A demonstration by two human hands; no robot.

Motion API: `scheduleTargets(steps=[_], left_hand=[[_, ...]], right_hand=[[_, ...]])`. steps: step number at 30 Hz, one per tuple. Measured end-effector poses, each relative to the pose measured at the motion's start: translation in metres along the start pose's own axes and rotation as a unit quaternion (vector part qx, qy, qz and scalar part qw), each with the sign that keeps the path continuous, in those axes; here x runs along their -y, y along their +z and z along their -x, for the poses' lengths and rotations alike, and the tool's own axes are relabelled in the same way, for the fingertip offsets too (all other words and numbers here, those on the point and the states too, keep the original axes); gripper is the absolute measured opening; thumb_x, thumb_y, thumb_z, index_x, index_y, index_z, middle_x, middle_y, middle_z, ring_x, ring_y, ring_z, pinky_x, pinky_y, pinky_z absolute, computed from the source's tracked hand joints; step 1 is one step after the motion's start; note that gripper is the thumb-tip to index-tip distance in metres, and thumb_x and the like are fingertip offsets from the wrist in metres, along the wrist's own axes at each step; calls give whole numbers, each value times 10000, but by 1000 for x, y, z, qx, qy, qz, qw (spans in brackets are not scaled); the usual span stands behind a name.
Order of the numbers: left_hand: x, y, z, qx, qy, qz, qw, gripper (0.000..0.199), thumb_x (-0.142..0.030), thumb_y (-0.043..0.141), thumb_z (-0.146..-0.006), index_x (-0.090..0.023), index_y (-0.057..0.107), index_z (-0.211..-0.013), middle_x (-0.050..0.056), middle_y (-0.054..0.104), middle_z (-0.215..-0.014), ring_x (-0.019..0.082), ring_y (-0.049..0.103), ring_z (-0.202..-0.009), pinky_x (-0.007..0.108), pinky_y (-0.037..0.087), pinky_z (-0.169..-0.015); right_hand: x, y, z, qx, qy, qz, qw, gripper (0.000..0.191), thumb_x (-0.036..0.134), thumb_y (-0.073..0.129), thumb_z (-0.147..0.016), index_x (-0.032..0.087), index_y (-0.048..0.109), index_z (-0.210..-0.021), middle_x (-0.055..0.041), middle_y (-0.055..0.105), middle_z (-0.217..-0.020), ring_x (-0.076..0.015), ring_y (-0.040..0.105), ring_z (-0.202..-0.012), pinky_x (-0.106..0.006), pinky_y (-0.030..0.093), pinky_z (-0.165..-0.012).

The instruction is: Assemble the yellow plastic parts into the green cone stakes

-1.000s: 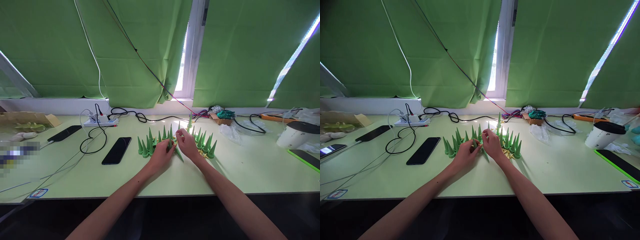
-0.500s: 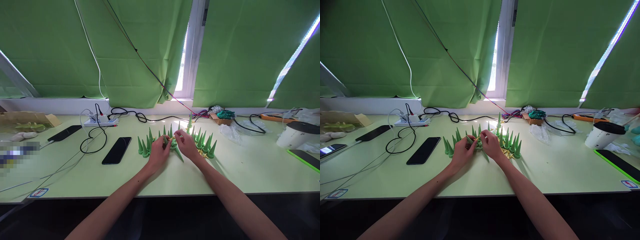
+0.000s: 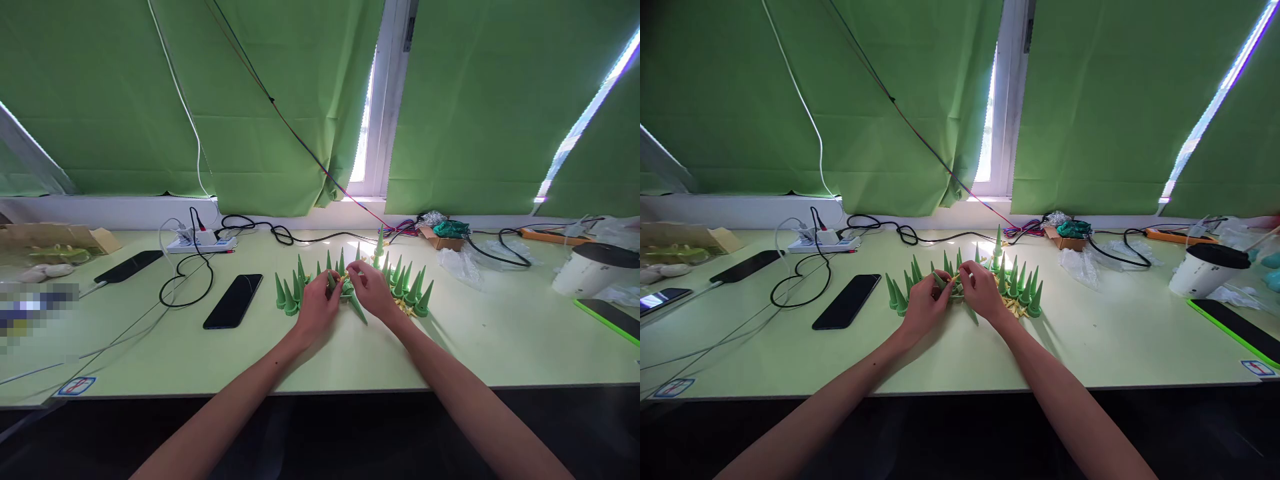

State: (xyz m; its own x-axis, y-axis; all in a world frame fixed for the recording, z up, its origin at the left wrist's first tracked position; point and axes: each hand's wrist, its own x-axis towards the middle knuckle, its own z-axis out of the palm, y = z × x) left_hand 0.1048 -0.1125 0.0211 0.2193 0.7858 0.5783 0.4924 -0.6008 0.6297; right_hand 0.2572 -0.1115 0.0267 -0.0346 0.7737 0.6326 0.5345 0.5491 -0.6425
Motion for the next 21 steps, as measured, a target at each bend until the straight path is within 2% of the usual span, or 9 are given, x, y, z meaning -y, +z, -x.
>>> scheduleTargets(steps=[6,14,21], left_hand=[[1,0,0,-3,5,1,1000,216,-396,479,-918,-196,561,-901,3,622,-762,117,522,-561,248,421,-554],[2,0,0,0,5,-6,1000,200,-376,479,-927,-196,566,-934,12,642,-798,119,559,-580,246,425,-564],[1,0,0,4,8,-6,1000,194,-363,472,-931,-194,568,-926,15,647,-805,123,562,-604,246,429,-573]], right_hand=[[-2,1,0,-10,3,3,1000,215,317,413,-940,191,572,-869,-29,628,-793,-124,508,-562,-251,401,-557],[-1,1,2,32,-20,-3,999,209,309,434,-937,195,597,-873,-32,634,-808,-129,514,-582,-254,410,-572],[0,0,2,38,-30,-9,999,217,296,441,-944,184,607,-862,-28,625,-793,-123,494,-591,-248,397,-574]])
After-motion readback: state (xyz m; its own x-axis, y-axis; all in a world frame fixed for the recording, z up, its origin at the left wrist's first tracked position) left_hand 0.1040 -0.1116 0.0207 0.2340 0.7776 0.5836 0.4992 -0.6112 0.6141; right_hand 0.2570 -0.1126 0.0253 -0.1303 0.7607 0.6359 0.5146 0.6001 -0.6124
